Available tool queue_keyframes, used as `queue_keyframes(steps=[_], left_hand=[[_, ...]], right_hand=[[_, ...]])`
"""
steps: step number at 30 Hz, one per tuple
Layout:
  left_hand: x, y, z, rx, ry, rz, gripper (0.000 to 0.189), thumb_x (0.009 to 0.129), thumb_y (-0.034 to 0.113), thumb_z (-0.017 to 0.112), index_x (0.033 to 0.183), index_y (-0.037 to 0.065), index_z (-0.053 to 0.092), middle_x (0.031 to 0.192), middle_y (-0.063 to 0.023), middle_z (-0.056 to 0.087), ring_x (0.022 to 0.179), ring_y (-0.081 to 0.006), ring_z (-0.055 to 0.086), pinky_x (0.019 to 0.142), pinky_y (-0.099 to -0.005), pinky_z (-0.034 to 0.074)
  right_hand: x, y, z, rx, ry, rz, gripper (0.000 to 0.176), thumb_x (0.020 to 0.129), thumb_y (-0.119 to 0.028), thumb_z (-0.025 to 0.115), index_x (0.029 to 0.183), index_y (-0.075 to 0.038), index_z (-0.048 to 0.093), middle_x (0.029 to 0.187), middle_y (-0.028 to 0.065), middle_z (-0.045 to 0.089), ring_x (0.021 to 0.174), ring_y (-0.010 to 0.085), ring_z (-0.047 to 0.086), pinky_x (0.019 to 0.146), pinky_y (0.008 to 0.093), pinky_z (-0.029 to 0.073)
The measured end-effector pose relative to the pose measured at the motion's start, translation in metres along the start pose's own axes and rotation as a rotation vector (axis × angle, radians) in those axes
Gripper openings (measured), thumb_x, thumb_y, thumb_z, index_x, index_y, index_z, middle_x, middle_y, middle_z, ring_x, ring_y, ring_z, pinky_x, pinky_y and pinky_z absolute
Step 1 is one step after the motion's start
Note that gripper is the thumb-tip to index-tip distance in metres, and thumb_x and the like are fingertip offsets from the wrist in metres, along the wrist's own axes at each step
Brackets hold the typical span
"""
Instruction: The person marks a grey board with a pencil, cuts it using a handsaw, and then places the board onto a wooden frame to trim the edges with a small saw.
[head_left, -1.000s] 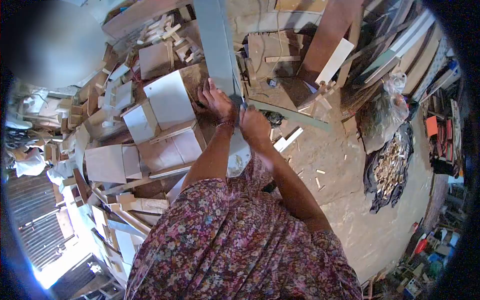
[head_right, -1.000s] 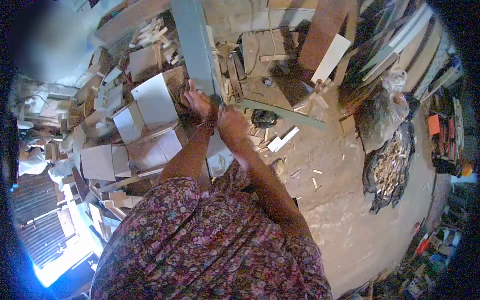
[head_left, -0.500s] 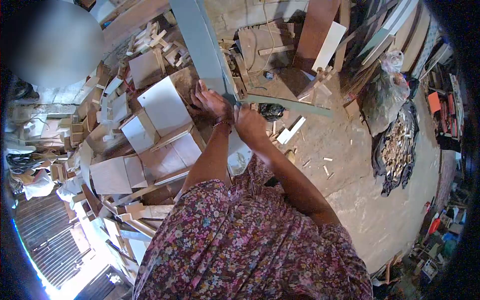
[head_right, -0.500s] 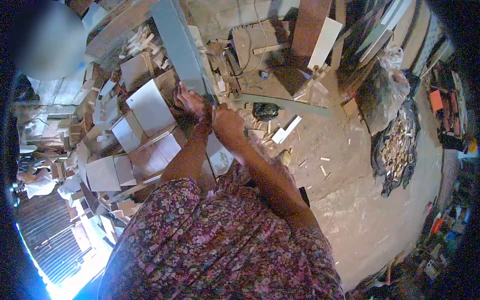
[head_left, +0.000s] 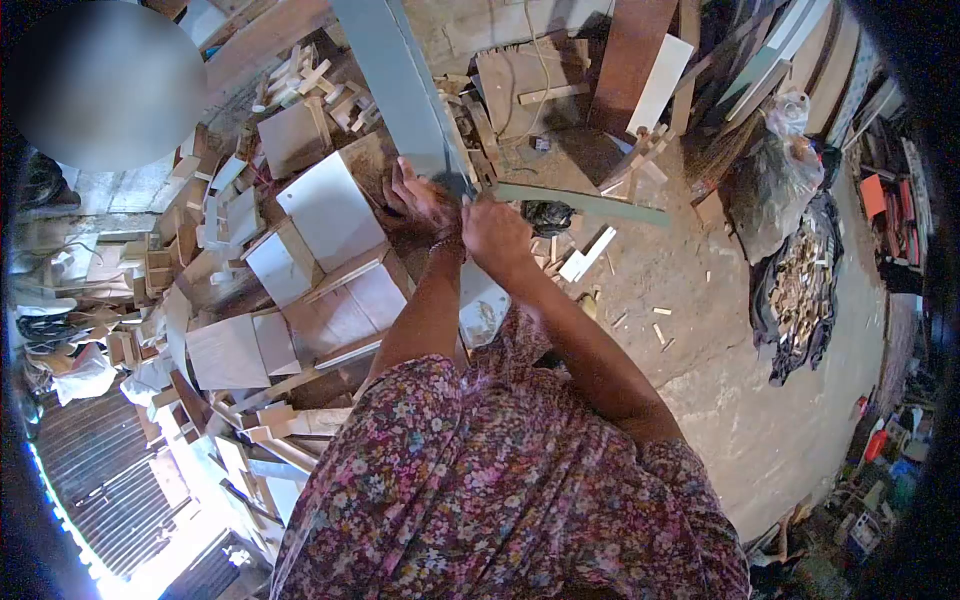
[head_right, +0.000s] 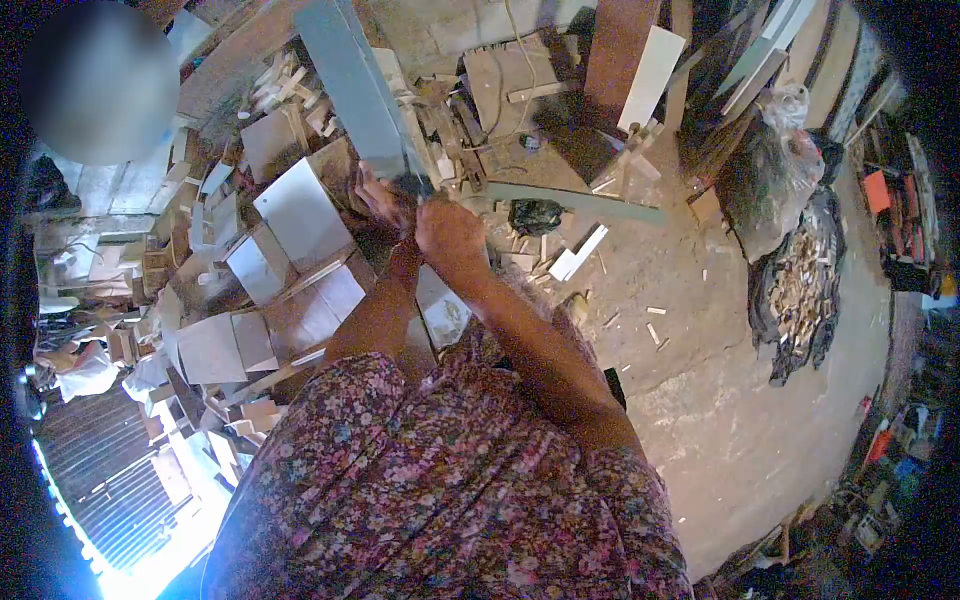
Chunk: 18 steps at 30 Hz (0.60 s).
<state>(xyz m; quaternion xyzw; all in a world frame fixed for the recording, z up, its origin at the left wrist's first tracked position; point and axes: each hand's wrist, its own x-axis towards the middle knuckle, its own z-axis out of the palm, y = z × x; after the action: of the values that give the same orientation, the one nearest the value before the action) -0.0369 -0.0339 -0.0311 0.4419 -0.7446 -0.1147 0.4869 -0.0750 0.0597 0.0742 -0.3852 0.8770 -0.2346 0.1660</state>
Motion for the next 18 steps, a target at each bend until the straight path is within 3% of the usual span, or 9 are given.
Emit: queue_keyframes(steps=[3, 6, 9, 10, 13, 18], left_hand=[[0.003, 0.004, 0.001, -0.098, 0.046, 0.035, 0.041, 0.078, 0.013, 0.042, 0.118, 0.005, 0.035, 0.111, -0.0160, 0.040, 0.103, -0.0346, 0.032, 0.084, -0.0447, 0.030], [0.000, -0.010, 0.001, -0.095, 0.015, 0.062, 0.047, 0.076, 0.019, 0.050, 0.118, 0.006, 0.033, 0.111, -0.0151, 0.040, 0.104, -0.0326, 0.032, 0.087, -0.0449, 0.026], [0.001, -0.005, 0.000, 0.123, 0.043, 0.139, 0.049, 0.075, 0.021, 0.050, 0.119, 0.007, 0.032, 0.110, -0.0144, 0.040, 0.104, -0.0322, 0.033, 0.088, -0.0452, 0.024], [0.005, 0.007, -0.007, -0.028, 0.023, 0.128, 0.050, 0.076, 0.024, 0.049, 0.120, 0.008, 0.031, 0.111, -0.0146, 0.041, 0.103, -0.0336, 0.033, 0.089, -0.0457, 0.023], [-0.003, -0.007, 0.011, -0.074, 0.082, 0.012, 0.048, 0.077, 0.026, 0.046, 0.118, 0.007, 0.033, 0.111, -0.0154, 0.041, 0.103, -0.0349, 0.033, 0.089, -0.0465, 0.024], [0.003, -0.004, -0.007, 0.102, -0.008, 0.101, 0.043, 0.079, 0.028, 0.043, 0.116, 0.006, 0.037, 0.110, -0.0154, 0.042, 0.103, -0.0344, 0.033, 0.088, -0.0472, 0.025]], right_hand=[[-0.001, 0.003, -0.004, 0.038, -0.032, 0.095, 0.032, 0.081, -0.028, 0.038, 0.078, 0.001, 0.053, 0.069, 0.0199, 0.057, 0.067, 0.0333, 0.058, 0.061, 0.0416, 0.046], [0.035, -0.009, -0.005, 0.095, 0.052, -0.017, 0.034, 0.081, -0.029, 0.038, 0.078, 0.001, 0.054, 0.070, 0.0200, 0.057, 0.067, 0.0339, 0.057, 0.062, 0.0417, 0.046], [0.055, -0.018, 0.005, 0.000, 0.060, -0.073, 0.030, 0.081, -0.024, 0.037, 0.075, -0.001, 0.056, 0.072, 0.0151, 0.057, 0.066, 0.0300, 0.058, 0.056, 0.0389, 0.048], [0.049, -0.017, 0.003, 0.049, 0.073, -0.049, 0.030, 0.081, -0.024, 0.037, 0.075, -0.001, 0.056, 0.072, 0.0148, 0.057, 0.066, 0.0303, 0.058, 0.057, 0.0387, 0.048], [0.026, 0.003, 0.018, 0.065, 0.067, -0.034, 0.034, 0.081, -0.027, 0.037, 0.074, 0.000, 0.056, 0.070, 0.0168, 0.057, 0.065, 0.0325, 0.058, 0.058, 0.0395, 0.047], [-0.004, 0.008, 0.005, 0.025, -0.002, 0.076, 0.038, 0.081, -0.030, 0.036, 0.075, 0.001, 0.056, 0.068, 0.0186, 0.057, 0.065, 0.0342, 0.057, 0.058, 0.0413, 0.047]])
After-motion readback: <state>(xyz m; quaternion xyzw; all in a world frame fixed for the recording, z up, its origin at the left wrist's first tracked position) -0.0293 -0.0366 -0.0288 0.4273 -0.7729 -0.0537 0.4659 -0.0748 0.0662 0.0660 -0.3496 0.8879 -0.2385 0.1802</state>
